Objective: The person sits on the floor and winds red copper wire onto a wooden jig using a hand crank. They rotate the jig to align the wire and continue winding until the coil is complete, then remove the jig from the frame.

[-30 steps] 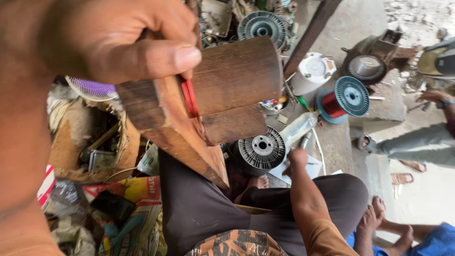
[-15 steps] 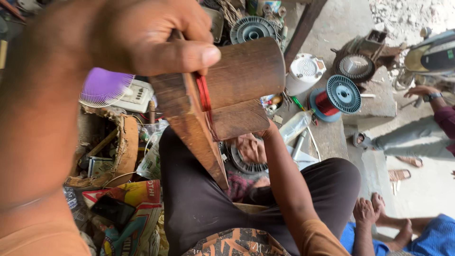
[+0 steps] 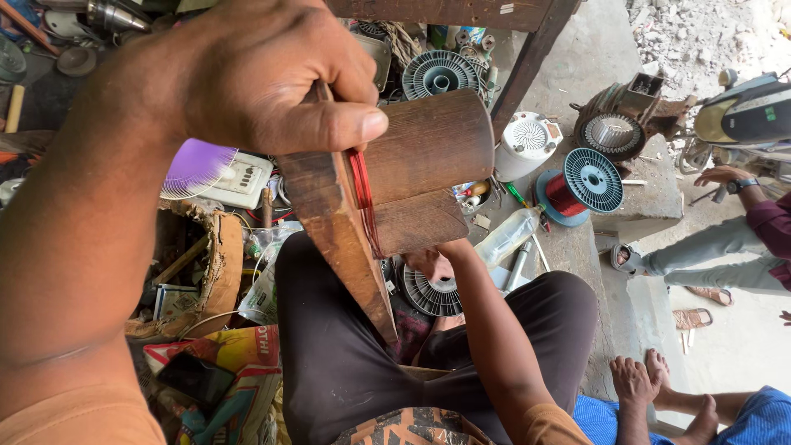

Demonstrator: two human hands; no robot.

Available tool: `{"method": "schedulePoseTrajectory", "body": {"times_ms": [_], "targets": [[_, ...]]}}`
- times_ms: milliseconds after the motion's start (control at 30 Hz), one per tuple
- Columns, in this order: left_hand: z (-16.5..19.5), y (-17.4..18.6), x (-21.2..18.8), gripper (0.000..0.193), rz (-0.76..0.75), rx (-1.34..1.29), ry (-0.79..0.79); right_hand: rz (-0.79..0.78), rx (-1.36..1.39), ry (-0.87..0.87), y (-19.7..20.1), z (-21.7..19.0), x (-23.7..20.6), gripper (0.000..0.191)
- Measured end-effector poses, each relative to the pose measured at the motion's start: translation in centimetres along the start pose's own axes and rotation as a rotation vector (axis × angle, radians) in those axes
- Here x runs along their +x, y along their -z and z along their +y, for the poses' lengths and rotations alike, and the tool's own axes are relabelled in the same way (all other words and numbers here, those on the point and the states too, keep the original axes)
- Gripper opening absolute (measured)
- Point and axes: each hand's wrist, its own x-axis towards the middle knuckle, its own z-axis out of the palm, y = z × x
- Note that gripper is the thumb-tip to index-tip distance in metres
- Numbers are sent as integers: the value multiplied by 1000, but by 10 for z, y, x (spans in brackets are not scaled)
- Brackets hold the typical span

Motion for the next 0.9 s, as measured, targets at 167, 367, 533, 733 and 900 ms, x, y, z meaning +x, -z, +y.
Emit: {"method": "schedulePoseTrajectory", "body": {"times_ms": [167, 367, 533, 733, 900], "targets": [[0, 0, 0, 47, -53, 109, 24, -113, -453, 185, -16, 1, -32, 27], [0, 1, 0, 48, -61, 44, -32, 64, -12, 24, -8, -24, -46, 34], [4, 2, 1, 46, -49, 28, -42, 121, 277, 339, 19, -78, 37, 47], [-17, 2, 4, 47, -45, 42, -35, 134, 207, 269, -4, -128, 84, 45], [-45, 4, 5, 50, -68, -95, 46, 179, 149, 214, -12, -127, 69, 43]]}}
